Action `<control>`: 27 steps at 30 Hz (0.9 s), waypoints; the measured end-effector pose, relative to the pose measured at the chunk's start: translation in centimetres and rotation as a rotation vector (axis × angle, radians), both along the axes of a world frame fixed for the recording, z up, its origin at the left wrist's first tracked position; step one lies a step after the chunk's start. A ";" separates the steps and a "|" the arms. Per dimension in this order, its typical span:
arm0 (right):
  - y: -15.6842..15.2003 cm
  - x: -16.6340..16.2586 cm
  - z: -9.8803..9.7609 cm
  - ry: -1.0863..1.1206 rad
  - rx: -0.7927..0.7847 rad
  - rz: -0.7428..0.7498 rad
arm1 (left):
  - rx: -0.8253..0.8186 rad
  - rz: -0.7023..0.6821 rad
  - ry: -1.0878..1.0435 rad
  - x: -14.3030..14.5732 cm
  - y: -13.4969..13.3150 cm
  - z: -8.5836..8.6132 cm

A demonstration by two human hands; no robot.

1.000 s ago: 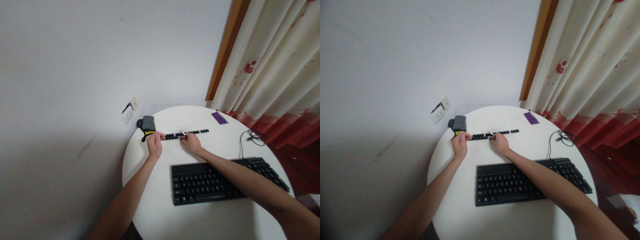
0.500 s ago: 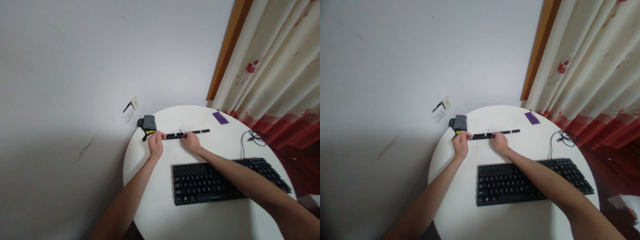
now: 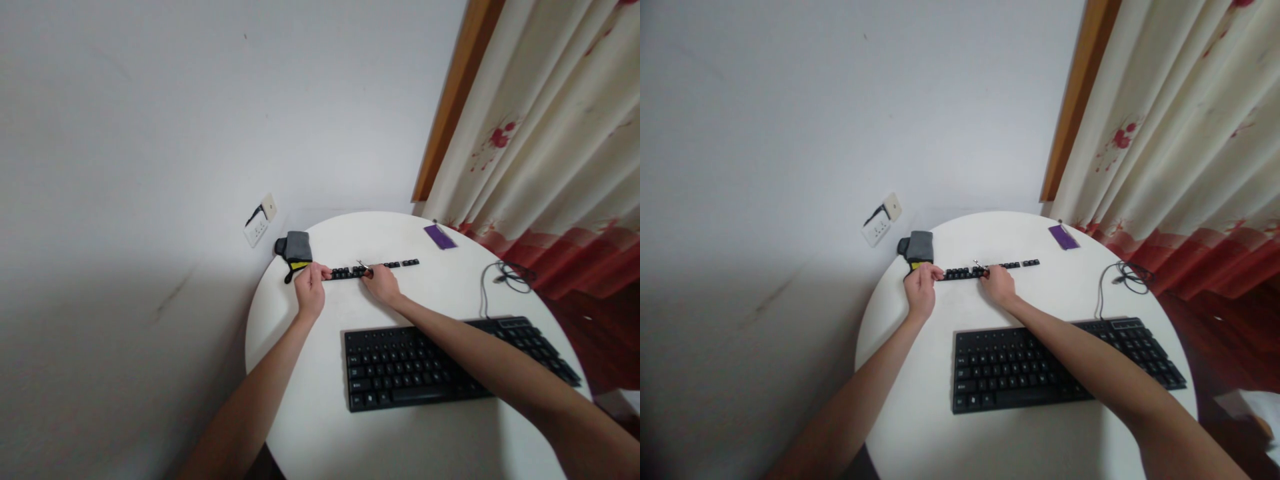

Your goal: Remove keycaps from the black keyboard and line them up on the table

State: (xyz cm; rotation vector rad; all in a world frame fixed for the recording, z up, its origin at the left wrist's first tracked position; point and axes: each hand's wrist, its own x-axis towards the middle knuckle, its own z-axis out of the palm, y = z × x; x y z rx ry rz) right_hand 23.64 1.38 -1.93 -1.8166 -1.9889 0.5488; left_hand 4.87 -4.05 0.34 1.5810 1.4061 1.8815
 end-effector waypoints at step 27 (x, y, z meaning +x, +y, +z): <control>-9.2 13.6 5.0 0.876 0.237 0.004 | -0.220 -0.651 0.639 4.2 -3.1 2.1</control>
